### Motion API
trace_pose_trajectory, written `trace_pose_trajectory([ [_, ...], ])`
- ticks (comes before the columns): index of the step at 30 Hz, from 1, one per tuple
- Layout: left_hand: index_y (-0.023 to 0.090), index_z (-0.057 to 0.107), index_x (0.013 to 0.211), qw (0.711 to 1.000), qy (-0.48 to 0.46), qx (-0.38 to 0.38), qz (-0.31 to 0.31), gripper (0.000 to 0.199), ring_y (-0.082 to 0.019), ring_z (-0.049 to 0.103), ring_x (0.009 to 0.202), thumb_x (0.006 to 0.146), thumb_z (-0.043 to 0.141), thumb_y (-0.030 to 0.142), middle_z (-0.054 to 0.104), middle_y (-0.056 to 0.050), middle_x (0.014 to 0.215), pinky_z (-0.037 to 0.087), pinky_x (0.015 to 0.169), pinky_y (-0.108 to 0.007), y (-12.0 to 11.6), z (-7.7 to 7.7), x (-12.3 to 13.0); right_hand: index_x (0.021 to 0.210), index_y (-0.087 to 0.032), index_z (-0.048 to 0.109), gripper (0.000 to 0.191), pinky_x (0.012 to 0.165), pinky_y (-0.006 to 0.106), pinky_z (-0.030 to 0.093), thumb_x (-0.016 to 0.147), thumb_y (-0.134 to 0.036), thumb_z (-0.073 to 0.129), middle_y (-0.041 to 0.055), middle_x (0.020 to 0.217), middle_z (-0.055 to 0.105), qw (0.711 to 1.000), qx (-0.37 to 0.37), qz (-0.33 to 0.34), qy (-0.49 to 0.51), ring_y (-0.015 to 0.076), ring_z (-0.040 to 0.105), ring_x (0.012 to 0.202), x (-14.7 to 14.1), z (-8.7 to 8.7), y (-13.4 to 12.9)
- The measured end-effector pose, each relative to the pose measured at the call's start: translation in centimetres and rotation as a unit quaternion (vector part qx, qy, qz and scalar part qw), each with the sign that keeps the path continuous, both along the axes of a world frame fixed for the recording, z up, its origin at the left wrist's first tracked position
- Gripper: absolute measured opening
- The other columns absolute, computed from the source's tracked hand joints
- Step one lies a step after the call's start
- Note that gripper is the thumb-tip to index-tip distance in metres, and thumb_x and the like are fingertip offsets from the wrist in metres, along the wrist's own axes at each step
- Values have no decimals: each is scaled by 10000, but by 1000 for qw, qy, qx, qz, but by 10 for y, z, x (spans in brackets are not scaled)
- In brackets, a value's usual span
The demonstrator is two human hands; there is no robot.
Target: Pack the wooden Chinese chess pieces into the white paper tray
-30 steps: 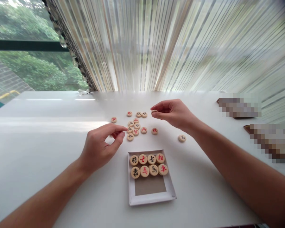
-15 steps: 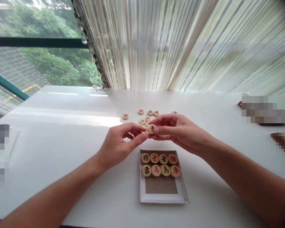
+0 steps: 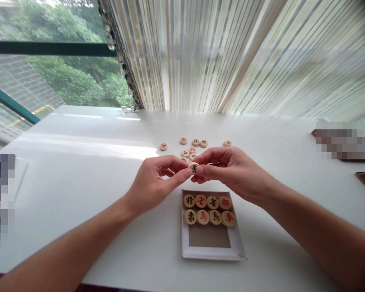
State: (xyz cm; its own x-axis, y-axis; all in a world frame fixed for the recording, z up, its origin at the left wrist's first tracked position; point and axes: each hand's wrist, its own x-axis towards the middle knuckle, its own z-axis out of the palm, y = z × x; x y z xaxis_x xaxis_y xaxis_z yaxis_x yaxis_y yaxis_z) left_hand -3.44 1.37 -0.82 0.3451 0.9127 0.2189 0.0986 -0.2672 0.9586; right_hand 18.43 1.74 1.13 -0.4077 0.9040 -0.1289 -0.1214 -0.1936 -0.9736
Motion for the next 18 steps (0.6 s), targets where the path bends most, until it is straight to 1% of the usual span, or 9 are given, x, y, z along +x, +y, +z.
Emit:
trace_pose_trajectory([
  [3, 164, 819, 927, 1000, -7, 1, 1, 102, -134, 771, 787, 884, 846, 253, 825, -29, 856, 605, 694, -179, 0, -1, 1, 893, -162, 842, 265, 771, 263, 663, 718, -289, 996, 41, 806, 803, 1000, 24, -6, -8, 163, 789, 768, -1, 1, -1],
  [6, 172, 825, 938, 1000, -13, 7, -1, 96, -139, 773, 784, 903, 832, 262, 822, -28, 839, 605, 680, -185, 0, -1, 1, 880, -168, 846, 267, 765, 251, 659, 690, -262, 1009, 41, 806, 808, 1000, 25, -11, -11, 164, 790, 772, -1, 2, -3],
  [10, 182, 833, 951, 999, -12, 29, -6, 78, -143, 786, 791, 923, 819, 253, 826, -28, 843, 619, 706, -193, -2, 0, 1, 870, -170, 843, 265, 780, 263, 659, 691, -274, 1008, 52, 821, 816, 999, 25, -18, -20, 173, 788, 799, -2, 1, -5],
  [14, 183, 833, 943, 998, 5, 58, 5, 47, -139, 795, 805, 911, 831, 219, 831, -23, 855, 621, 724, -185, -4, 1, 2, 857, -163, 836, 256, 777, 285, 652, 718, -309, 994, 60, 805, 804, 998, 45, -17, -29, 178, 765, 803, -3, -1, -6],
  [18, 185, 836, 933, 998, 7, 55, 4, 36, -143, 797, 812, 911, 830, 213, 832, -23, 858, 624, 717, -187, -5, 3, 3, 837, -169, 832, 225, 771, 279, 641, 735, -299, 985, 48, 785, 794, 998, 53, -19, -26, 168, 752, 790, -4, -2, -7],
])
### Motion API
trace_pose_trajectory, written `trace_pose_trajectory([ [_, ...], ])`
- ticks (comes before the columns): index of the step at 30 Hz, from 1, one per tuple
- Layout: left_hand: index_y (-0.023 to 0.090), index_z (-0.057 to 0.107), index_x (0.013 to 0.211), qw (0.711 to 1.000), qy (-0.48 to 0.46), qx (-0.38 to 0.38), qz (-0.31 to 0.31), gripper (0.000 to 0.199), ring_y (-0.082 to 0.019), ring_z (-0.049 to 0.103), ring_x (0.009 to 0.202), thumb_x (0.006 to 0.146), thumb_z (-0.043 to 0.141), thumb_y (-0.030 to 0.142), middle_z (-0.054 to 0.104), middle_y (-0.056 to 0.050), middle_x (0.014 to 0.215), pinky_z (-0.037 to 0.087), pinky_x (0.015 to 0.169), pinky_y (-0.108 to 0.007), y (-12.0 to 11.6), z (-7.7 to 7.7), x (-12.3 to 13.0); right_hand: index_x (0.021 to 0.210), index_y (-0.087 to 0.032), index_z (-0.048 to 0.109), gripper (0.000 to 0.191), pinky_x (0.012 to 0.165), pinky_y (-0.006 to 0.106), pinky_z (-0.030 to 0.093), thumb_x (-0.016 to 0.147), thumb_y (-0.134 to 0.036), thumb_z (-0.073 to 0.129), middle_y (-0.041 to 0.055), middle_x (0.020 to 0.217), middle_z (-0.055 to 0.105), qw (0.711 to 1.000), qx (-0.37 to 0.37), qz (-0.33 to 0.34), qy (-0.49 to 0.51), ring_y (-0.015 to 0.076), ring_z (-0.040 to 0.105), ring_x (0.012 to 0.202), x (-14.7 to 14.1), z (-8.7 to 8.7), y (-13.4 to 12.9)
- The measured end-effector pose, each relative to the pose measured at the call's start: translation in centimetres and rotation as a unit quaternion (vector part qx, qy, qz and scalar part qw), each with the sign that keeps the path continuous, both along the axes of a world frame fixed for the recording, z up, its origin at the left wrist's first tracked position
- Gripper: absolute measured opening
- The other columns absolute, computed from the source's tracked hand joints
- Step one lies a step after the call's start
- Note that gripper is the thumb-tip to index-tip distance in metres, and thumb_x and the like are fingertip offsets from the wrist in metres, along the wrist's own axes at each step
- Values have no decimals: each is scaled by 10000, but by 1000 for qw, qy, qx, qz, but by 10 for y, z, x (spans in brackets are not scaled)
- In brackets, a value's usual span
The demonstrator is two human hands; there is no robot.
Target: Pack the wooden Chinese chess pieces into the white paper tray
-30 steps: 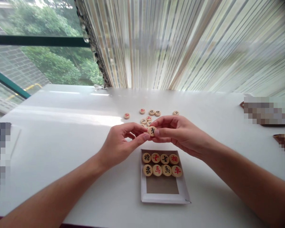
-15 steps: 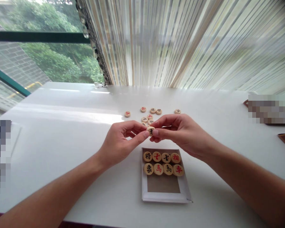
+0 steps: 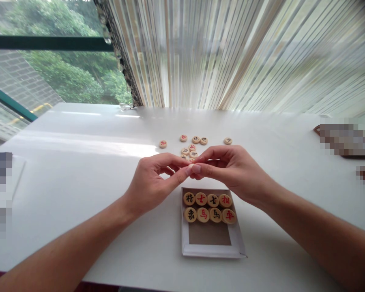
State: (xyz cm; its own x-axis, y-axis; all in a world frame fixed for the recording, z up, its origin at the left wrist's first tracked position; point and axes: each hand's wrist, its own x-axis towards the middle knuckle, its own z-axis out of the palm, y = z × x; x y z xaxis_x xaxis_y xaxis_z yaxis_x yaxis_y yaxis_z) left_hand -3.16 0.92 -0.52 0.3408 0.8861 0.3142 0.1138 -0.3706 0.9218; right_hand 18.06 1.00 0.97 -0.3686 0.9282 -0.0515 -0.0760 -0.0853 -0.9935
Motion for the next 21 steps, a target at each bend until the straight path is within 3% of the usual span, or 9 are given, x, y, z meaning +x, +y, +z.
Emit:
trace_pose_trajectory([
  [14, 184, 811, 1035, 986, -102, -133, -1, 255, -110, 745, 709, 806, 922, 206, 815, -8, 817, 625, 634, -162, 3, -1, 0, 949, -188, 865, 242, 841, 247, 657, 753, -270, 981, 35, 920, 824, 988, -117, -3, 97, 146, 799, 842, 0, -1, 5],
  [21, 177, 835, 1027, 985, -125, -122, -12, 287, -122, 748, 660, 766, 952, 201, 820, -25, 784, 654, 622, -192, 4, 1, -1, 943, -197, 868, 258, 855, 247, 656, 727, -262, 993, 45, 929, 836, 986, -140, -5, 94, 153, 804, 859, 1, 0, 3],
])
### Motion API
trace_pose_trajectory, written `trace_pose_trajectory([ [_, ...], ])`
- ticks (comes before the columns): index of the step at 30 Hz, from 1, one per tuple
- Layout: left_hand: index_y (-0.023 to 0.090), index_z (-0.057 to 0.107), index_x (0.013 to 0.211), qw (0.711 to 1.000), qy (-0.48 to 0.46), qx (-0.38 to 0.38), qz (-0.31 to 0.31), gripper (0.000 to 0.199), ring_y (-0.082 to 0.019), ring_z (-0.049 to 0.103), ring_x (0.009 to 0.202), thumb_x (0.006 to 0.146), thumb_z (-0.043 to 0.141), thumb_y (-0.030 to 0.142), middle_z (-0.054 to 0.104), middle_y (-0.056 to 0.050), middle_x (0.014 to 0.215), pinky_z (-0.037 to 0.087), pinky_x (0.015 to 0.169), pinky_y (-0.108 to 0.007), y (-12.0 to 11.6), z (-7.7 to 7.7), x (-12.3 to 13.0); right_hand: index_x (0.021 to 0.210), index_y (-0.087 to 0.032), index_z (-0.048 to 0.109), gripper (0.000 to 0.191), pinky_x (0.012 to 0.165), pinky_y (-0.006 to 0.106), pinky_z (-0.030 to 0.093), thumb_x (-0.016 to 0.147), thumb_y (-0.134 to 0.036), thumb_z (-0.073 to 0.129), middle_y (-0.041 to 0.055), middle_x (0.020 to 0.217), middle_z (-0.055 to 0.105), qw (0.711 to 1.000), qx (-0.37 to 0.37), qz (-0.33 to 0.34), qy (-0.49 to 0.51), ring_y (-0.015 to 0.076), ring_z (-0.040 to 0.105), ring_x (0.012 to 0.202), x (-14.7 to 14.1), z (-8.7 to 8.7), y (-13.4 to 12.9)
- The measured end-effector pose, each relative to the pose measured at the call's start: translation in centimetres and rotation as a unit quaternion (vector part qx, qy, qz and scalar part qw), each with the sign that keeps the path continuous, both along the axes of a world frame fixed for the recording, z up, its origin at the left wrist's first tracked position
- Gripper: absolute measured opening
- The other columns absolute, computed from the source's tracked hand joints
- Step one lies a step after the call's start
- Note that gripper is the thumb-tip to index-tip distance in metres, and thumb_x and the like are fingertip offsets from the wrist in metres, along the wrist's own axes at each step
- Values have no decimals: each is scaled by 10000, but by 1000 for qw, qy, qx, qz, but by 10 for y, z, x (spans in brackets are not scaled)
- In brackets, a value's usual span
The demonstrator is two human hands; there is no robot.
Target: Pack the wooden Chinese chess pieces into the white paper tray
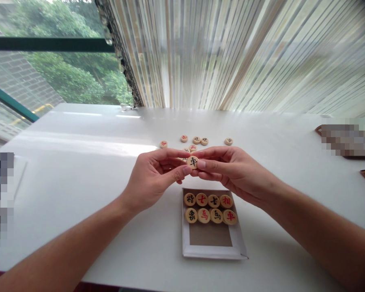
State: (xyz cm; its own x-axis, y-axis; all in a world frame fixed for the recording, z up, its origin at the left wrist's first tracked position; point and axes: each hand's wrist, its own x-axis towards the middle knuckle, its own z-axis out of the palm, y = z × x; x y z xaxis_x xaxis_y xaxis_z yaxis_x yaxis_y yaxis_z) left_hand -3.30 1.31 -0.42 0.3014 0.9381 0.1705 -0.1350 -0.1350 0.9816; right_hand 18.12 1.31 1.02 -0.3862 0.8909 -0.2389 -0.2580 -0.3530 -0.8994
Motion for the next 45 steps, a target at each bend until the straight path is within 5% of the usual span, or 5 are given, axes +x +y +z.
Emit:
trace_pose_trajectory([
  [7, 153, 855, 1014, 999, 25, 20, 13, 306, -158, 755, 622, 765, 960, 296, 828, -63, 789, 683, 609, -262, 0, 1, 2, 946, -212, 878, 286, 860, 310, 658, 696, -268, 1006, 44, 879, 838, 998, 50, 19, -43, 177, 794, 843, -1, 1, 0],
  [20, 155, 832, 1081, 986, 91, 141, -4, 221, -195, 838, 857, 863, 844, 118, 859, -73, 972, 720, 804, -266, -10, -6, 4, 788, -165, 821, 325, 607, 266, 628, 643, -368, 1028, 63, 720, 782, 989, 78, 1, -125, 163, 717, 644, -2, -2, -4],
  [36, 178, 821, 1080, 985, 56, 161, 40, 256, -153, 818, 838, 837, 880, 122, 848, -31, 950, 706, 830, -234, -9, -6, 3, 957, -215, 893, 206, 669, 255, 524, 812, -358, 928, 35, 806, 760, 994, 96, 49, -31, 117, 624, 702, 1, 5, -2],
  [45, 177, 836, 1069, 985, 75, 146, 55, 235, -188, 831, 827, 841, 893, 185, 857, -53, 940, 723, 809, -271, -10, -5, 2, 1030, -208, 865, 347, 705, 301, 582, 721, -310, 984, 28, 784, 761, 991, 104, 37, -70, 158, 676, 729, 2, -3, -3],
])
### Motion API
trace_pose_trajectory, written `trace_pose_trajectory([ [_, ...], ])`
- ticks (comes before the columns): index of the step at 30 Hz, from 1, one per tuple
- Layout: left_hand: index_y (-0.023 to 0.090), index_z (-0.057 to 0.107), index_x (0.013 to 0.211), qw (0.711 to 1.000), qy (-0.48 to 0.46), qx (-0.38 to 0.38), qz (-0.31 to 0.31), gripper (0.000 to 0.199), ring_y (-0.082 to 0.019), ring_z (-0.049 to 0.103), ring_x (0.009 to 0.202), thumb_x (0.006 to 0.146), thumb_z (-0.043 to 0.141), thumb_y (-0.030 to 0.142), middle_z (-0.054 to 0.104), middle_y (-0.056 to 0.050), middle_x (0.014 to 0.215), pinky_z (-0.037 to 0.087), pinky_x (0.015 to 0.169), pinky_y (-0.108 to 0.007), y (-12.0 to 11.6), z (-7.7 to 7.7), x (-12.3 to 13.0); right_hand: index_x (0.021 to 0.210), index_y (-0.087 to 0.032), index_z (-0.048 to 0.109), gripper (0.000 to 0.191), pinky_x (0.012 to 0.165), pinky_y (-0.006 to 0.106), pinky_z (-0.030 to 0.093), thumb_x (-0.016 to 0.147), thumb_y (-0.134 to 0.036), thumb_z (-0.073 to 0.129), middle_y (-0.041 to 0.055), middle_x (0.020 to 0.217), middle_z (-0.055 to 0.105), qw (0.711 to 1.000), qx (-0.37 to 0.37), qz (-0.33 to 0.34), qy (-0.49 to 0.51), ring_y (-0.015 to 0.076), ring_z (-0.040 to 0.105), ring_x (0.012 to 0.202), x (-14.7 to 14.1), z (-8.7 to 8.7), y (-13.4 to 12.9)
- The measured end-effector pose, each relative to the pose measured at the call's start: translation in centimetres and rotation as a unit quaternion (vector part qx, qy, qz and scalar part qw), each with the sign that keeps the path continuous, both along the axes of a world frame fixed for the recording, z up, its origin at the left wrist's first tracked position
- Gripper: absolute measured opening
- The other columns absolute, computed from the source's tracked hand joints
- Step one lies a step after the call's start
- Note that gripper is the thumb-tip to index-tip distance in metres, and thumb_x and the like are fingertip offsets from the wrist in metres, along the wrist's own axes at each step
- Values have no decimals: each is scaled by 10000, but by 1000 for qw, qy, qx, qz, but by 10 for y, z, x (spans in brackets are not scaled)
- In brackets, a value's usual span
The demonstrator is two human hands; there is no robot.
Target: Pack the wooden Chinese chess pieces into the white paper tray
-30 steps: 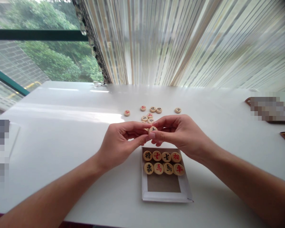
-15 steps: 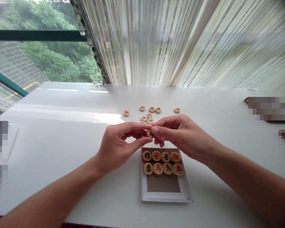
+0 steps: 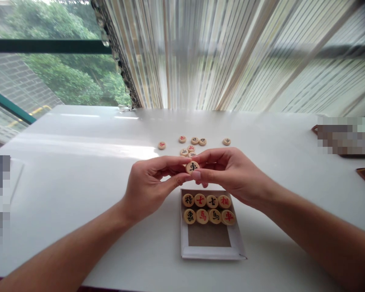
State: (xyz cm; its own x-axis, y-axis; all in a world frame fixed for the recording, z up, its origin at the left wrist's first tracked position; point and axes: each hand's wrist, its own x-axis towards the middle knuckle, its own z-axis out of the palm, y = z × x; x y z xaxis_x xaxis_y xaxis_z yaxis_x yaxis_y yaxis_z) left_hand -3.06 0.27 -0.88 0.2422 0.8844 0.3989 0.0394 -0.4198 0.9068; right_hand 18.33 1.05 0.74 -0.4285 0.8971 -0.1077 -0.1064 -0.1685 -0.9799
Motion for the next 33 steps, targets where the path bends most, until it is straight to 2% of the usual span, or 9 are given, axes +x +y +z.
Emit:
trace_pose_trajectory([
  [4, 177, 837, 1104, 1000, 14, 3, -7, 254, -204, 837, 851, 853, 878, 188, 859, -67, 980, 727, 823, -287, 0, -2, 0, 903, -180, 830, 346, 637, 277, 579, 663, -347, 1015, 36, 778, 765, 1000, -15, -10, -13, 151, 680, 685, -2, 0, -2],
  [10, 187, 838, 1107, 998, 31, 49, -12, 269, -161, 831, 846, 853, 855, 102, 861, -36, 978, 703, 813, -218, -1, -4, 0, 845, -168, 780, 392, 513, 231, 531, 613, -352, 1037, 13, 646, 732, 998, -48, -16, -29, 134, 656, 559, -5, 4, -4],
  [17, 169, 824, 1119, 996, 54, 69, -12, 266, -138, 811, 834, 865, 839, 92, 858, -45, 975, 686, 779, -210, -2, -5, 0, 820, -162, 789, 370, 594, 265, 586, 642, -387, 1024, 9, 618, 718, 999, -35, -3, -13, 133, 653, 572, -4, 6, -4],
  [23, 179, 814, 1119, 996, 48, 69, -24, 268, -124, 805, 836, 860, 869, 136, 858, -39, 961, 664, 787, -195, 0, -9, -2, 811, -145, 790, 322, 547, 242, 518, 722, -388, 982, 35, 635, 727, 1000, 5, 7, -24, 138, 648, 571, -4, 5, -5],
  [28, 187, 824, 1088, 996, 39, 81, -22, 267, -116, 789, 807, 835, 891, 135, 852, -33, 948, 648, 748, -182, 1, -11, -3, 845, -134, 804, 279, 540, 242, 523, 766, -354, 956, 45, 661, 739, 999, 36, 22, -20, 144, 658, 578, -4, 3, -4],
  [33, 183, 830, 1066, 998, 21, 55, -33, 252, -138, 798, 804, 829, 891, 124, 847, -42, 947, 663, 739, -207, 2, -9, -2, 853, -130, 804, 255, 555, 236, 539, 787, -333, 944, 50, 673, 745, 998, 47, 29, -21, 145, 666, 603, -3, 3, -3],
])
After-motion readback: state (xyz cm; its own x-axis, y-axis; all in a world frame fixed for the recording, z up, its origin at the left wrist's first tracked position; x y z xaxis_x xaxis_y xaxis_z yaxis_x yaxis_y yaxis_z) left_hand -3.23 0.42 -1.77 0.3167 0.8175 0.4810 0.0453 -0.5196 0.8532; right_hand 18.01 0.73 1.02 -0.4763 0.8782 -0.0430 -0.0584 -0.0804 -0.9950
